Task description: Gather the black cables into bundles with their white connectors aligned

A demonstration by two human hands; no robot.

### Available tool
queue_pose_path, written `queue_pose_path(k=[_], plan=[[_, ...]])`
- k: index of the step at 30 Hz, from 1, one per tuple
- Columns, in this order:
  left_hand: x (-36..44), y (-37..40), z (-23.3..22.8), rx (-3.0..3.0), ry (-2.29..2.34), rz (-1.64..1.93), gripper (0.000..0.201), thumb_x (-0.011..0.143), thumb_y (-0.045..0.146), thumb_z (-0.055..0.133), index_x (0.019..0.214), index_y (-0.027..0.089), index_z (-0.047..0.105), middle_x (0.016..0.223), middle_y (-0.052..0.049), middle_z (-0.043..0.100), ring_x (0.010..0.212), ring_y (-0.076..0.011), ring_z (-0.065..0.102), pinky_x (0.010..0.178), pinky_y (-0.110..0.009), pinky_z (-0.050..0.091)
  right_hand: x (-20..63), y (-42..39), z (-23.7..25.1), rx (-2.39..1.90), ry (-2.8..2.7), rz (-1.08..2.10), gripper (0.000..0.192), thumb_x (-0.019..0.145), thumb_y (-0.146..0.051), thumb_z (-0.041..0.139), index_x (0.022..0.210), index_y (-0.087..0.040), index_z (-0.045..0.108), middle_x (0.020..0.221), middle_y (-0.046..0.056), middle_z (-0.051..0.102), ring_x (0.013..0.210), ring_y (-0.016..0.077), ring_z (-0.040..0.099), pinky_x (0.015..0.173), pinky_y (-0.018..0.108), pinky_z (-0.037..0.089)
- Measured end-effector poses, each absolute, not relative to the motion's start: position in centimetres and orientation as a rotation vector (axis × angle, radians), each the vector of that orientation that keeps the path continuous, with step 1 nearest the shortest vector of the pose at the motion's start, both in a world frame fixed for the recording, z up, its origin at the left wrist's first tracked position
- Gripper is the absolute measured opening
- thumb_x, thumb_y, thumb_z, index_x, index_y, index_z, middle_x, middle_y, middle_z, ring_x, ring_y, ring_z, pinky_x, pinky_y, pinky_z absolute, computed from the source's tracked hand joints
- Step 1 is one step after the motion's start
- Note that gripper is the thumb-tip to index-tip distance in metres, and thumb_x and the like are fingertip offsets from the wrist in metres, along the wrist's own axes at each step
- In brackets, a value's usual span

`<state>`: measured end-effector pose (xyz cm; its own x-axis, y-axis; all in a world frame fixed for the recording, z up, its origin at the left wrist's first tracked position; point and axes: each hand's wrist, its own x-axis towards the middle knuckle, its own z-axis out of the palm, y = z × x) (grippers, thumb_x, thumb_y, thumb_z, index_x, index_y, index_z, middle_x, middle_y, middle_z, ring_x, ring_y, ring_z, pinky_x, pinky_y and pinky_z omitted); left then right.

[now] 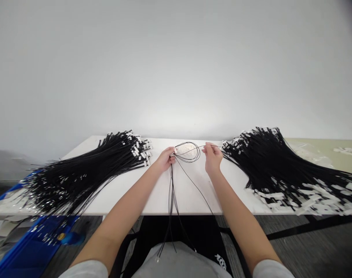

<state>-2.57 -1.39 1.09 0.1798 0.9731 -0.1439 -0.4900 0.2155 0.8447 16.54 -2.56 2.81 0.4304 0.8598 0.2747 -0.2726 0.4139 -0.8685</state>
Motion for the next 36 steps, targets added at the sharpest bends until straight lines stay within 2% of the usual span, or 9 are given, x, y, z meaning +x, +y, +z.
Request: queue_pose_path(k=[3, 6, 9, 12, 14, 16, 21, 25, 36], plan=[[-2.6, -1.4, 1.0, 0.760, 0.839, 1.179, 0.021, 0.064, 0.026, 0.066, 0.074, 0.016, 0.051, 0.066, 0.004, 0.043, 0.038, 0.0005, 0.028, 0.032, -0.014, 0.014, 17.7, -1.8, 3.1, -0.787, -0.630, 0.887, 0.026, 0.069, -0.043, 0.064, 0.072, -0.018, 0.056, 0.071, -0.003, 0.055, 0.056, 0.0045, 0.050, 0.069, 0.025, 0.051], [-2.6, -1.4, 0.9, 0.781, 0.857, 1.166, 0.022, 0.064, 0.027, 0.067, 0.073, 0.017, 0.049, 0.068, 0.003, 0.045, 0.038, 0.0005, 0.028, 0.032, -0.014, 0.015, 18.6, -1.4, 3.3, -0.712, -0.551, 0.921, 0.030, 0.072, -0.048, 0.059, 0.083, -0.020, 0.056, 0.077, -0.002, 0.055, 0.065, 0.0063, 0.055, 0.072, 0.026, 0.053], [-2.6, -1.5, 0.9, 0.819, 0.852, 1.150, 0.023, 0.064, 0.029, 0.067, 0.072, 0.017, 0.049, 0.069, 0.003, 0.046, 0.037, 0.0006, 0.028, 0.032, -0.014, 0.014, 18.8, -1.4, 3.4, -0.680, -0.556, 0.960, 0.034, 0.073, -0.050, 0.058, 0.091, -0.022, 0.056, 0.075, -0.003, 0.054, 0.062, 0.0057, 0.054, 0.062, 0.022, 0.053], [-2.6, -1.5, 0.9, 0.849, 0.852, 1.129, 0.022, 0.064, 0.029, 0.066, 0.072, 0.016, 0.049, 0.069, 0.003, 0.046, 0.037, 0.0002, 0.029, 0.032, -0.015, 0.014, 18.4, -1.8, 3.5, -0.758, -0.687, 1.037, 0.037, 0.068, -0.046, 0.064, 0.096, -0.022, 0.060, 0.070, -0.004, 0.052, 0.044, 0.0021, 0.041, 0.038, 0.017, 0.037], [-2.6, -1.5, 1.0, 0.850, 0.853, 1.111, 0.022, 0.064, 0.028, 0.065, 0.072, 0.016, 0.049, 0.070, 0.002, 0.047, 0.037, -0.0001, 0.029, 0.032, -0.015, 0.013, 17.7, -2.4, 3.4, -0.851, -0.857, 1.059, 0.038, 0.066, -0.045, 0.066, 0.096, -0.021, 0.063, 0.067, -0.004, 0.053, 0.037, 0.0010, 0.032, 0.033, 0.019, 0.026], [-2.5, -1.5, 1.0, 0.848, 0.850, 1.095, 0.021, 0.064, 0.028, 0.064, 0.072, 0.016, 0.049, 0.070, 0.002, 0.047, 0.036, -0.0003, 0.029, 0.032, -0.016, 0.013, 16.9, -3.1, 3.2, -0.931, -1.051, 1.013, 0.035, 0.067, -0.044, 0.065, 0.092, -0.019, 0.066, 0.066, -0.002, 0.056, 0.038, 0.0021, 0.031, 0.035, 0.020, 0.025], [-2.5, -1.6, 1.3, 0.851, 0.831, 1.071, 0.020, 0.064, 0.028, 0.063, 0.073, 0.016, 0.049, 0.068, 0.003, 0.045, 0.037, -0.0014, 0.032, 0.032, -0.016, 0.013, 15.5, -4.1, 2.6, -1.035, -1.441, 0.701, 0.019, 0.069, -0.037, 0.063, 0.072, -0.019, 0.068, 0.069, 0.001, 0.060, 0.057, 0.0095, 0.046, 0.051, 0.023, 0.037], [-2.5, -1.9, 1.7, 0.861, 0.795, 1.053, 0.019, 0.065, 0.028, 0.063, 0.072, 0.016, 0.049, 0.070, 0.002, 0.047, 0.038, -0.0015, 0.032, 0.032, -0.016, 0.015, 15.7, -4.0, 2.4, -1.103, -1.524, 0.551, 0.018, 0.072, -0.037, 0.059, 0.070, -0.021, 0.067, 0.061, 0.000, 0.054, 0.055, 0.0100, 0.042, 0.052, 0.024, 0.036], [-2.5, -2.0, 1.9, 0.858, 0.784, 1.028, 0.015, 0.065, 0.025, 0.061, 0.071, 0.016, 0.051, 0.072, 0.001, 0.049, 0.038, -0.0015, 0.031, 0.032, -0.015, 0.017, 15.8, -3.8, 2.2, -1.109, -1.536, 0.505, 0.021, 0.074, -0.040, 0.057, 0.070, -0.021, 0.065, 0.060, -0.001, 0.050, 0.054, 0.0098, 0.041, 0.052, 0.024, 0.037]])
